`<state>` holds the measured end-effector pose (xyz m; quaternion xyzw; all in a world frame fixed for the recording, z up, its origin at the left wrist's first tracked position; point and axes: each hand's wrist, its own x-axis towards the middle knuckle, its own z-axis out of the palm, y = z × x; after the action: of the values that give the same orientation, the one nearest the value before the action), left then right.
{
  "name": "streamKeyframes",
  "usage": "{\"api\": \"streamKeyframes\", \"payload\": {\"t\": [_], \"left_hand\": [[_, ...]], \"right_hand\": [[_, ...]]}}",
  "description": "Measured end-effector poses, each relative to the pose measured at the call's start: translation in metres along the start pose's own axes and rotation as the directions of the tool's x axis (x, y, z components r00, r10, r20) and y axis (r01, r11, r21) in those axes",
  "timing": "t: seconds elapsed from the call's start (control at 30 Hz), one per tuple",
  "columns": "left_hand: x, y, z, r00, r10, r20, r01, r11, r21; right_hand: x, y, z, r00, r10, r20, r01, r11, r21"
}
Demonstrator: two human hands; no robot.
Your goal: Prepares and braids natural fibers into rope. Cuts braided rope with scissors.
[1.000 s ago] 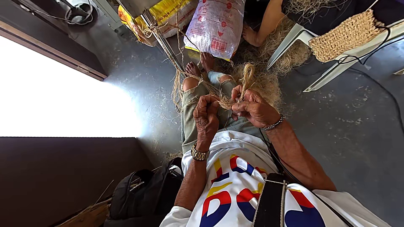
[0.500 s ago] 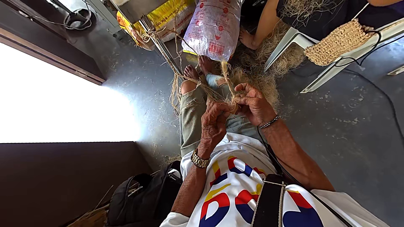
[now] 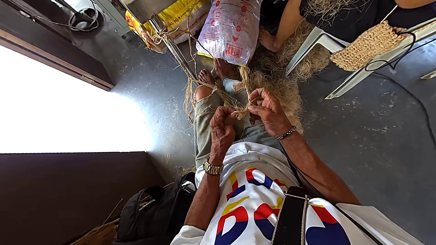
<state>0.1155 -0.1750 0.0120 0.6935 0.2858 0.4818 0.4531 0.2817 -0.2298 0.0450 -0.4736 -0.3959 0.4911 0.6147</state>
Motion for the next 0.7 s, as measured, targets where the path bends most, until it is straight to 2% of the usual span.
{"api": "streamKeyframes", "payload": {"t": [0.17,0.27,0.33,0.47,0.6,0.7], "left_hand": [[-0.008,0.005,0.016,0.985,0.160,-0.071,-0.139,0.961,0.239],[-0.010,0.005,0.020,0.962,0.266,-0.061,-0.237,0.927,0.291],[-0.010,0.005,0.019,0.958,0.285,-0.031,-0.265,0.920,0.287],[-0.009,0.006,0.016,0.976,0.213,-0.030,-0.202,0.955,0.217],[-0.008,0.000,0.014,0.993,0.064,-0.095,-0.064,0.998,0.005],[-0.008,-0.003,0.013,0.995,-0.016,-0.100,0.000,0.987,-0.161]], "right_hand": [[-0.001,-0.003,0.005,0.998,0.050,0.038,-0.055,0.987,0.148],[-0.001,-0.004,0.003,0.996,0.074,0.040,-0.079,0.986,0.150],[0.000,-0.003,0.001,0.997,0.076,0.020,-0.078,0.989,0.126],[-0.001,0.001,-0.003,0.999,0.030,0.015,-0.029,0.999,-0.030],[0.000,0.005,-0.007,0.996,-0.016,0.082,0.031,0.984,-0.178],[0.001,0.004,-0.009,0.991,0.022,0.133,0.005,0.980,-0.199]]}}
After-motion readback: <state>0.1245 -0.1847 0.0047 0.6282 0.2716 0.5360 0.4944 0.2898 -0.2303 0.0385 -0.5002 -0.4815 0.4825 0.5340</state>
